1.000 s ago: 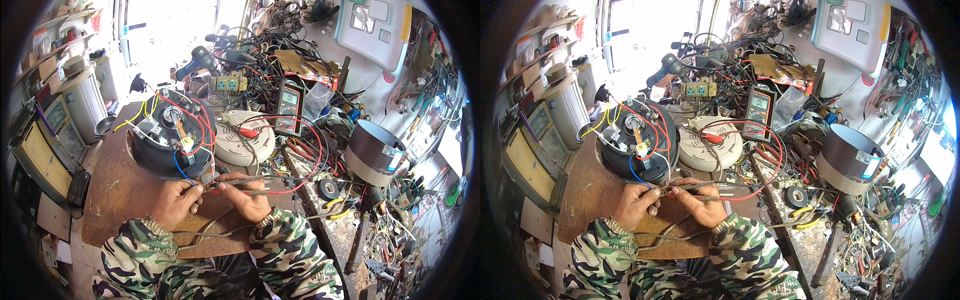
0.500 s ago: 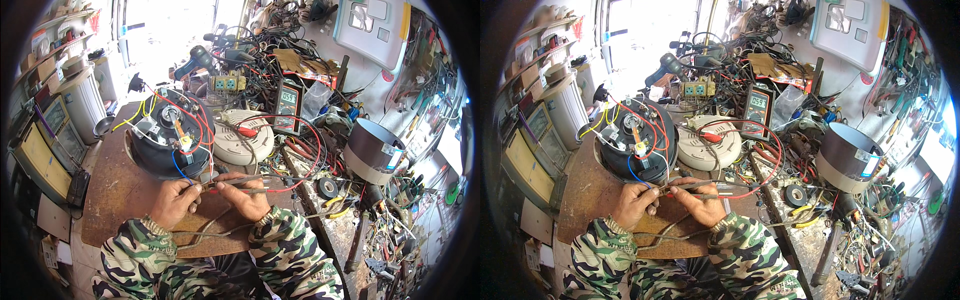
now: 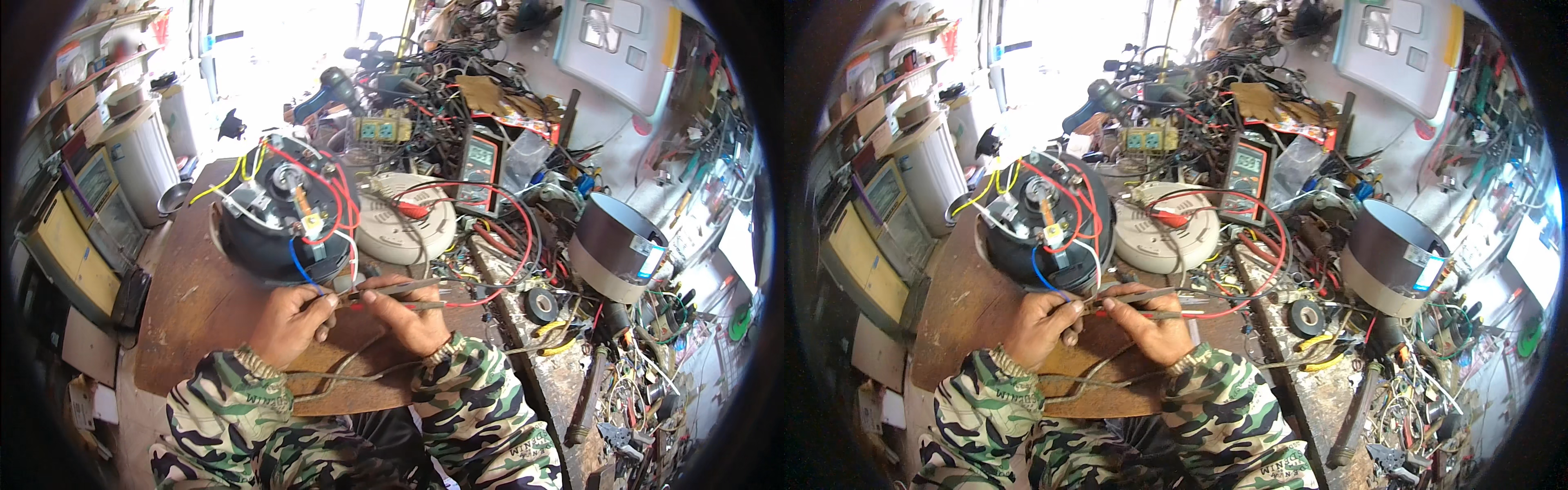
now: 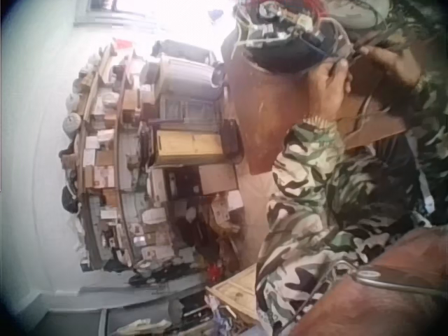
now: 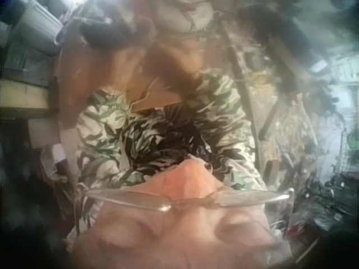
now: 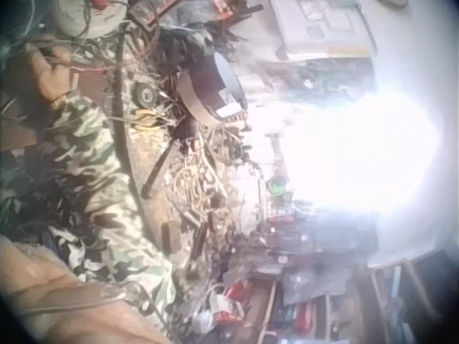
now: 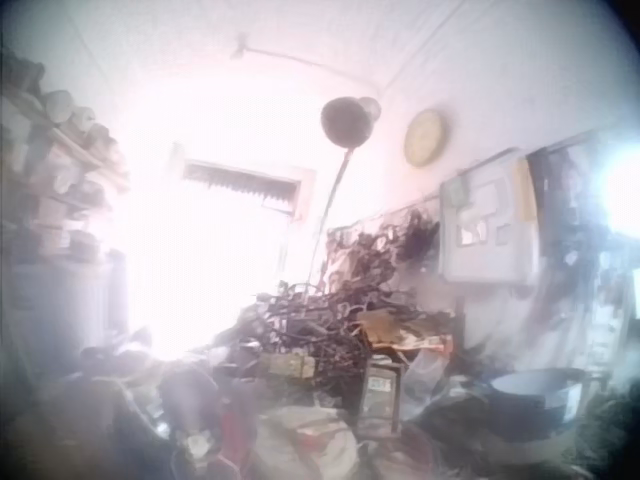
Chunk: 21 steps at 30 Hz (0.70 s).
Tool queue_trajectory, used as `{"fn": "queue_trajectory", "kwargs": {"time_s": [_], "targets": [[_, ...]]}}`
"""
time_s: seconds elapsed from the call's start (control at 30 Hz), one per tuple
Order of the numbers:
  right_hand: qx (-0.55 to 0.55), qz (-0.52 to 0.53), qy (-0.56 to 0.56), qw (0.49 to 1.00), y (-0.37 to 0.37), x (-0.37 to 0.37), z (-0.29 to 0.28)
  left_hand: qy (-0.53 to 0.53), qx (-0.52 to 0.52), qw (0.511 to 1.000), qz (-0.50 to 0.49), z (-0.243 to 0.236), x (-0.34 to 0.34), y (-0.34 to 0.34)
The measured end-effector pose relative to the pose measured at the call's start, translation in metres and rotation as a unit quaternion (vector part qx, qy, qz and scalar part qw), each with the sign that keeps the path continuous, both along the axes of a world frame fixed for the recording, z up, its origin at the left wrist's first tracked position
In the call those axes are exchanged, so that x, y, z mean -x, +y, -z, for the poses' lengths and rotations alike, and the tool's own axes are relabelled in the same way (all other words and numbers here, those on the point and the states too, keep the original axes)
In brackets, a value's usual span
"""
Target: The person uses a multimeter to test electrical continuity on a small circuit board connected to a motor assembly. They repeatedly touch the multimeter probes to different points on the board and observe the readings. Finally, they pick up a plastic appliance housing and place it over the motor.
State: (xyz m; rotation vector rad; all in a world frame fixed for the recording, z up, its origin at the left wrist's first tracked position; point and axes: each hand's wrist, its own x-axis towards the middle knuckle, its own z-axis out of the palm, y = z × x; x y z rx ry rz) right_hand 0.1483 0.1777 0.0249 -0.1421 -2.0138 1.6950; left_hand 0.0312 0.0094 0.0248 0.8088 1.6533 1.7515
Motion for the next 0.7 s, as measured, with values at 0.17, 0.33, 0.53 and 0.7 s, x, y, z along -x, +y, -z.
{"fn": "queue_trajectory", "kwargs": {"time_s": [0.17,0.33,0.53,0.7], "targets": [[0.040,0.014,-0.013,0.999,0.0008,-0.0047,-0.0052,0.028,-0.017,0.999,0.031,0.0071,0.0041,0.0076],[0.073,-0.006,-0.007,0.997,-0.0006,-0.0031,-0.0037,0.031,0.002,0.999,0.039,0.0040,0.0047,0.0018],[0.087,-0.021,0.001,0.996,-0.0006,-0.0007,-0.0061,0.026,-0.018,0.999,0.031,0.0068,0.0054,0.0035],[0.112,-0.026,0.012,0.993,0.0045,-0.0008,0.0003,0.018,-0.011,0.999,0.037,0.0041,0.0061,0.0042]]}}
